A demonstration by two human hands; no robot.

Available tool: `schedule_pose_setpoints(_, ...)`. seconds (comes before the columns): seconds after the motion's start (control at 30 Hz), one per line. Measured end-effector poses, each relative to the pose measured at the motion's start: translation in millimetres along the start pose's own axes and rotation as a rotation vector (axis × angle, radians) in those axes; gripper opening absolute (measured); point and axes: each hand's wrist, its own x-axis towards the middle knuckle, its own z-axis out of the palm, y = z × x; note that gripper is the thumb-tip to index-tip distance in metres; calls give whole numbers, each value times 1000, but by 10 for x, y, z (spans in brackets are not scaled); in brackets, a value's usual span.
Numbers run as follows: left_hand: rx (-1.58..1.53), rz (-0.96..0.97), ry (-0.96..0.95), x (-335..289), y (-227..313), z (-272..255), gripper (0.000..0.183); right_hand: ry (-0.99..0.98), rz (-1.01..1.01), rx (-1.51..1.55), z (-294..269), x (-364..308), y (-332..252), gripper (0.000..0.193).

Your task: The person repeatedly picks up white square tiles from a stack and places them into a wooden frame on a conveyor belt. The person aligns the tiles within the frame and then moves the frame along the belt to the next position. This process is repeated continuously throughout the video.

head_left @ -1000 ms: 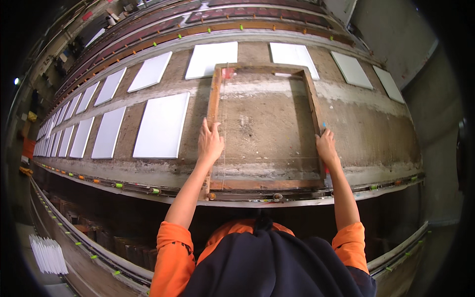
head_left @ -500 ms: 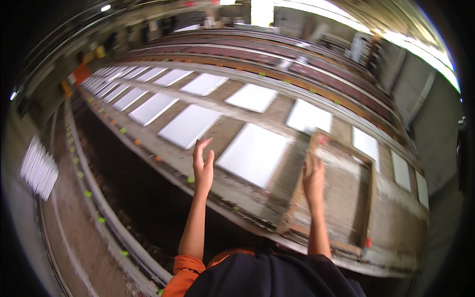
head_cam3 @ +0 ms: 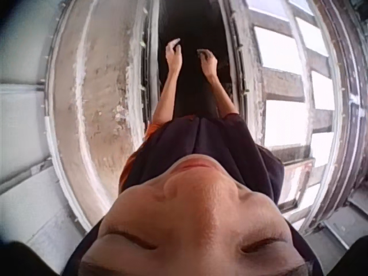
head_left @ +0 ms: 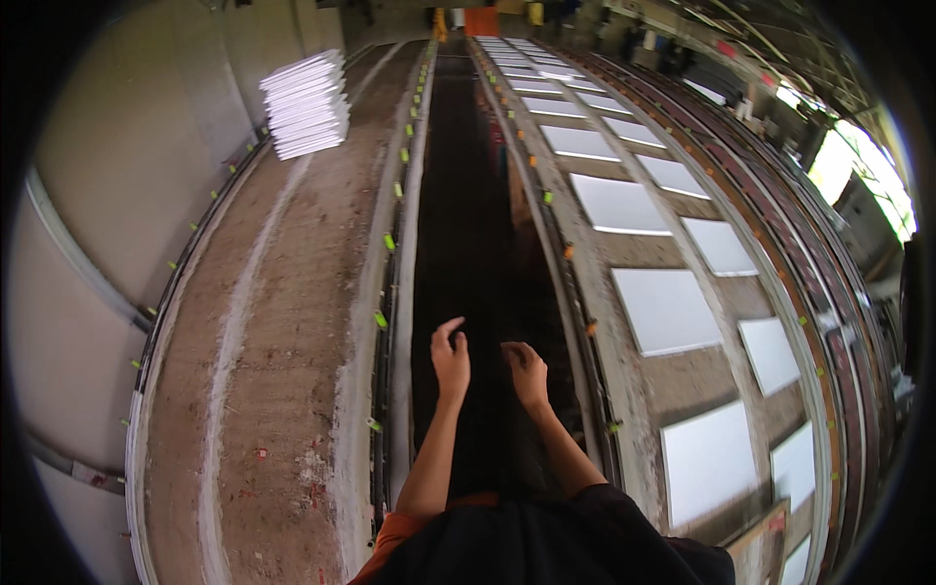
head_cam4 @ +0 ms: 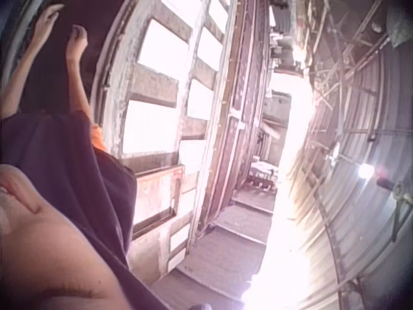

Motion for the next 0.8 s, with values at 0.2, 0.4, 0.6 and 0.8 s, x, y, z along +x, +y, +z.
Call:
schedule_pose_setpoints(0.2, 42, -105, -23, 773, -710, 640, 23, 27, 304, 156, 750, 1168, 855, 23)
schedule_pose_setpoints(0.4, 118, -138, -85, 2023, -1100, 1111, 23, 143, 342, 219, 908, 2703, 899, 24)
schedule_pose_setpoints(0.6, 345, -277, -158, 2893, -1639, 1309, 28, 140, 392, 89, 1403, 3722, 1521, 22)
schedule_pose_setpoints(0.8, 257, -324, -31, 3905, -2317, 1562, 27, 75, 328, 29, 1903, 4917, 1622, 21)
